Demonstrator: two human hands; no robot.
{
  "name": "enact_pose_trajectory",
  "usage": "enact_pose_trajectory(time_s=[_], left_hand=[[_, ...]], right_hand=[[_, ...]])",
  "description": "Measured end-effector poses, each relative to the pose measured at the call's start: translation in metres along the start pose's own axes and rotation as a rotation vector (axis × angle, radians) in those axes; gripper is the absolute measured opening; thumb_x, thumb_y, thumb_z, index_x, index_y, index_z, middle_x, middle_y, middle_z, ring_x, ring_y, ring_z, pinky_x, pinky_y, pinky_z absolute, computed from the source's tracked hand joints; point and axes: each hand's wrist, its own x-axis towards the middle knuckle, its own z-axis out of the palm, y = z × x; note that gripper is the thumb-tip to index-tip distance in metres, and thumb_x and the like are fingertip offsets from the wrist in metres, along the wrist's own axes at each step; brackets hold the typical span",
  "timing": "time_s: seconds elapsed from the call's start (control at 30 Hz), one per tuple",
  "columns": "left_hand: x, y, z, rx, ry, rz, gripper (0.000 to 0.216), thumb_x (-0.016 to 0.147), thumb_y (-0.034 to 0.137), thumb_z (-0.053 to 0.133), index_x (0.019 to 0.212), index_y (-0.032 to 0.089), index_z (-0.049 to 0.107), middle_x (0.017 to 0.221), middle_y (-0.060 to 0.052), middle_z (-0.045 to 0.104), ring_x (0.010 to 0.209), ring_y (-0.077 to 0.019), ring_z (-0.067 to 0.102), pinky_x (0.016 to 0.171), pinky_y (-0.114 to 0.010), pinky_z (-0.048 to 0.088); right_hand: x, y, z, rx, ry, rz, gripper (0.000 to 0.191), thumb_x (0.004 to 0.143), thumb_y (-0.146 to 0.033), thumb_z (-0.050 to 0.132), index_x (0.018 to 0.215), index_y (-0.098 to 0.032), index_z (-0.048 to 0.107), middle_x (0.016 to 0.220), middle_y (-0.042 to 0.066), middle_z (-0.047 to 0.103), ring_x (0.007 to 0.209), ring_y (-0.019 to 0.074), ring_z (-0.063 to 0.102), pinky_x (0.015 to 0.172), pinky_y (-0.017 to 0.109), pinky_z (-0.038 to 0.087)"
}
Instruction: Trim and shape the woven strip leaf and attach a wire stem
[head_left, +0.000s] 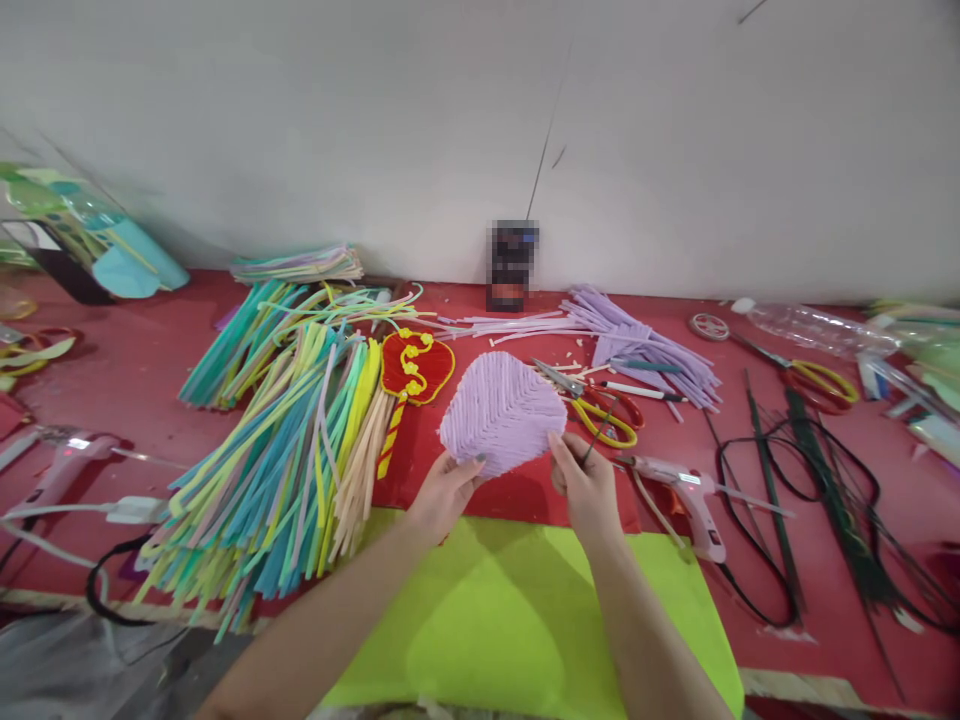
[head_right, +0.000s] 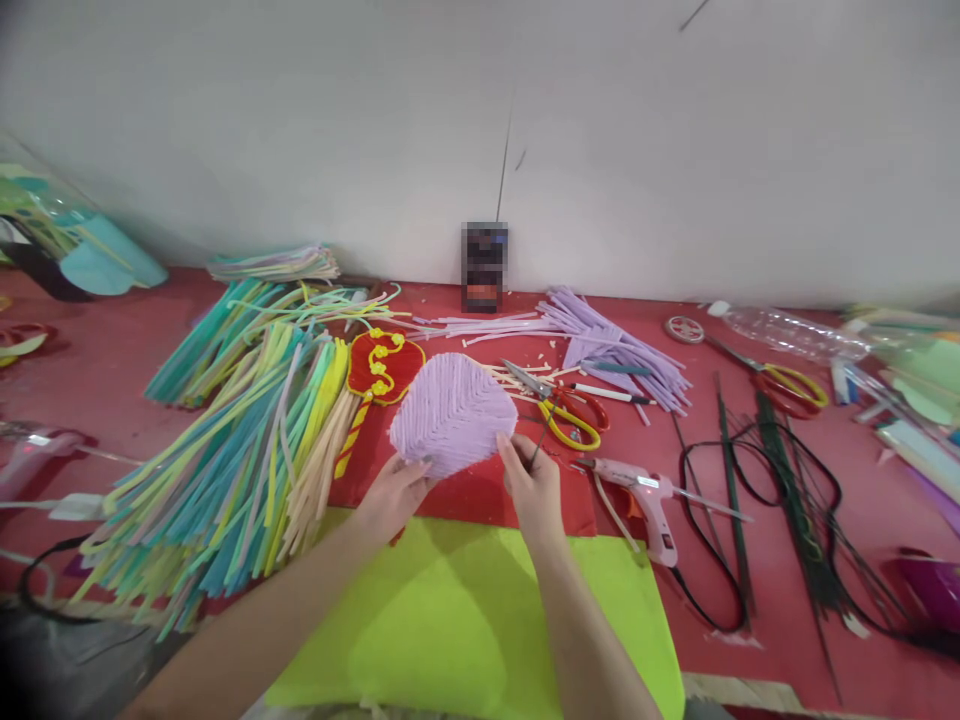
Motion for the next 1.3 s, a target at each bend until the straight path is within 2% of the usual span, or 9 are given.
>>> enact_pose_trajectory(time_s=[0.23,0.47,0.8,0.97,1.17,1.3], left_hand=[[-0.0009,-0.0020,-0.0009,0.130,0.006,-0.051,0.035,0.056,0.017,0.078,0.090,0.015,0.067,0.091,-0.005,0.072,0.085,-0.0182,0.066,0.086,-0.034,0.048],[-0.0017,0.0000,0.0024,0.159,-0.025,-0.037,0.043,0.052,0.021,0.082,0.092,0.015,0.069,0.096,-0.007,0.071,0.090,-0.0201,0.065,0.089,-0.036,0.047],[-0.0007,-0.0065,-0.0019,0.304,-0.061,0.040,0.047,0.054,0.027,0.081,0.097,0.013,0.068,0.101,-0.010,0.070,0.099,-0.0237,0.063,0.096,-0.040,0.043],[-0.0003,-0.0056,-0.0025,0.210,-0.027,0.028,0.047,0.056,0.034,0.080,0.097,0.016,0.067,0.101,-0.008,0.070,0.097,-0.0223,0.063,0.095,-0.039,0.044],[0.0006,-0.0042,-0.0028,0.179,-0.032,0.022,0.050,0.056,0.032,0.080,0.102,0.017,0.065,0.100,-0.008,0.070,0.096,-0.0214,0.064,0.095,-0.038,0.044],[0.0003,-0.0038,-0.0035,0.254,-0.026,0.073,0.048,0.062,0.035,0.076,0.105,0.017,0.065,0.102,-0.008,0.069,0.098,-0.0229,0.063,0.095,-0.040,0.045]], right_hand=[[-0.0007,-0.0057,0.0015,0.138,0.022,-0.013,0.037,0.071,-0.049,0.067,0.063,-0.020,0.046,0.048,-0.010,0.019,0.038,0.0037,0.017,0.036,0.020,0.012],[-0.0020,-0.0069,0.0020,0.177,0.014,-0.027,0.036,0.072,-0.048,0.067,0.063,-0.019,0.047,0.047,-0.010,0.021,0.037,0.0032,0.018,0.034,0.019,0.013],[-0.0011,-0.0053,0.0022,0.182,0.039,-0.034,0.034,0.071,-0.049,0.068,0.067,-0.019,0.053,0.048,-0.010,0.021,0.037,0.0031,0.019,0.033,0.018,0.014],[-0.0018,-0.0090,0.0040,0.160,0.055,-0.001,0.035,0.067,-0.051,0.069,0.071,-0.019,0.056,0.047,-0.010,0.022,0.036,0.0030,0.018,0.033,0.019,0.014],[-0.0011,-0.0075,0.0043,0.167,0.071,0.014,0.037,0.064,-0.051,0.072,0.078,-0.019,0.058,0.045,-0.011,0.025,0.035,0.0030,0.019,0.033,0.019,0.014],[-0.0006,-0.0056,0.0033,0.222,0.064,-0.008,0.037,0.070,-0.056,0.064,0.078,-0.020,0.057,0.046,-0.011,0.022,0.036,0.0038,0.017,0.033,0.018,0.014]])
